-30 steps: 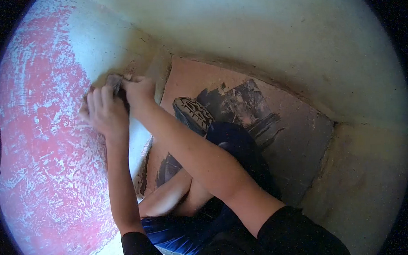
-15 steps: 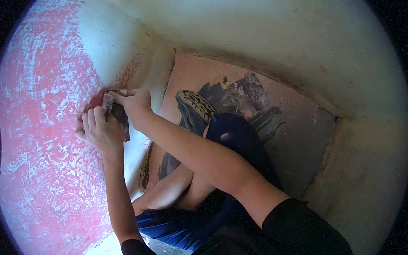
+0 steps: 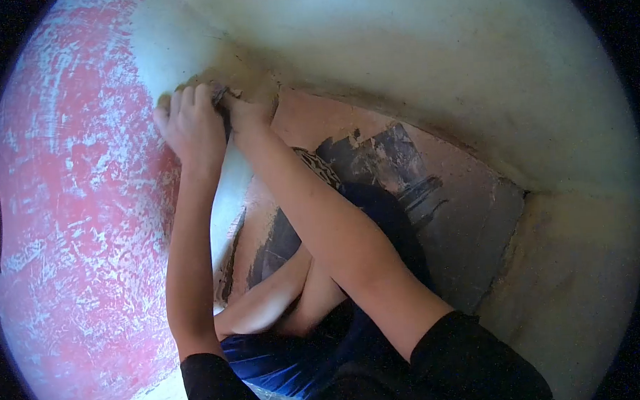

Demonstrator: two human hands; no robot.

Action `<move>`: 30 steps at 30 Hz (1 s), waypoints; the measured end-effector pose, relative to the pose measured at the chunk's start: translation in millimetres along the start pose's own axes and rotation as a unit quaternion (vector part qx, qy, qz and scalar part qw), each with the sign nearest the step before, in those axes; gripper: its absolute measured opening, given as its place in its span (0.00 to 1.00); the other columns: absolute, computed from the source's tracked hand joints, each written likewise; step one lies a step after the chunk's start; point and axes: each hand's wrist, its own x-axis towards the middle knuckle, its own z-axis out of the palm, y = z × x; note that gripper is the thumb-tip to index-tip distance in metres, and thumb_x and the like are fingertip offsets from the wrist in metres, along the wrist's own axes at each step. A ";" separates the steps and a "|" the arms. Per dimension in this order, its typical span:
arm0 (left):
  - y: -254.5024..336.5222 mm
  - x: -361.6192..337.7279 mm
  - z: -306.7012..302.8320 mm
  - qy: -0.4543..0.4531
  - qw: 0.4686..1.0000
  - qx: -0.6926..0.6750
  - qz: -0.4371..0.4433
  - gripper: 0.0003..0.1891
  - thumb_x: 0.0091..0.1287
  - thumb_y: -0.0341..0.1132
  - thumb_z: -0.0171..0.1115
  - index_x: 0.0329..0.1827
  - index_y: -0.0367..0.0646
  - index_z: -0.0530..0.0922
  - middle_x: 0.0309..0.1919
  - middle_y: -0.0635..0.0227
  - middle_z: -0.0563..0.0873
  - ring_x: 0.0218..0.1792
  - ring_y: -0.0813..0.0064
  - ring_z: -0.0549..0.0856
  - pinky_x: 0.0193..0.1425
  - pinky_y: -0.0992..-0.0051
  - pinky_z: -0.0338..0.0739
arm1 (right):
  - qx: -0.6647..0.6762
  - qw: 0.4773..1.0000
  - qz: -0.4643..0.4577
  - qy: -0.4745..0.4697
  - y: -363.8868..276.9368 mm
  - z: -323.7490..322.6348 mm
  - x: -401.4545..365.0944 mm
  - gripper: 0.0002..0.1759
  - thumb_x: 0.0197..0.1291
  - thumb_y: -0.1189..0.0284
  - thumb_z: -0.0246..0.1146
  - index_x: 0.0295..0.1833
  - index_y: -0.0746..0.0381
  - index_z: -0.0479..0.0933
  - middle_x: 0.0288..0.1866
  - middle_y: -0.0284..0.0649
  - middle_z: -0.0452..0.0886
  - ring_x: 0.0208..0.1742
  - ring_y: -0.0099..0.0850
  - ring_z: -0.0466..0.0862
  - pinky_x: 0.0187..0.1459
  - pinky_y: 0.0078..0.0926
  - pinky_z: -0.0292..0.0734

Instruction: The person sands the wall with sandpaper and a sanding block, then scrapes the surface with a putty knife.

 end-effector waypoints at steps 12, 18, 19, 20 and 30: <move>-17.5 -42.5 -43.0 0.031 0.997 0.064 -0.033 0.06 0.60 0.28 0.61 0.33 0.53 0.75 0.29 0.74 0.74 0.36 0.71 0.79 0.49 0.63 0.63 | -0.045 0.998 0.030 0.044 -5.4 47.6 -73.5 0.08 0.62 0.76 0.77 0.35 0.66 0.84 0.36 0.34 0.87 0.36 0.23 0.83 0.40 0.26 0.80; 11.6 11.0 23.2 -0.012 1.000 0.015 -0.025 0.05 0.62 0.30 0.62 0.39 0.50 0.81 0.36 0.73 0.84 0.43 0.68 0.84 0.55 0.58 0.68 | 0.183 0.976 0.120 -0.023 7.7 -6.1 44.4 0.08 0.64 0.80 0.72 0.47 0.67 0.81 0.44 0.40 0.88 0.42 0.30 0.86 0.43 0.29 0.83; 8.7 10.6 20.1 0.013 1.000 0.010 -0.017 0.04 0.62 0.31 0.62 0.38 0.51 0.80 0.34 0.72 0.83 0.43 0.68 0.84 0.55 0.60 0.69 | 0.107 0.993 0.016 -0.040 10.8 -4.4 37.8 0.08 0.65 0.79 0.71 0.47 0.66 0.82 0.44 0.40 0.88 0.43 0.31 0.86 0.44 0.30 0.83; 5.8 10.7 15.9 0.040 0.999 0.005 -0.010 0.03 0.62 0.31 0.62 0.36 0.51 0.78 0.33 0.71 0.81 0.43 0.68 0.83 0.55 0.61 0.70 | 0.029 0.994 -0.091 -0.058 12.1 -1.9 31.8 0.08 0.65 0.78 0.71 0.48 0.65 0.82 0.45 0.41 0.88 0.44 0.32 0.86 0.44 0.31 0.83; -19.4 -67.6 -76.9 0.046 0.989 0.108 -0.094 0.06 0.59 0.29 0.63 0.33 0.54 0.77 0.26 0.75 0.75 0.33 0.72 0.79 0.50 0.65 0.62 | -0.079 0.994 0.077 0.019 16.2 50.6 -95.7 0.10 0.61 0.72 0.78 0.33 0.67 0.85 0.34 0.36 0.86 0.36 0.24 0.82 0.38 0.27 0.79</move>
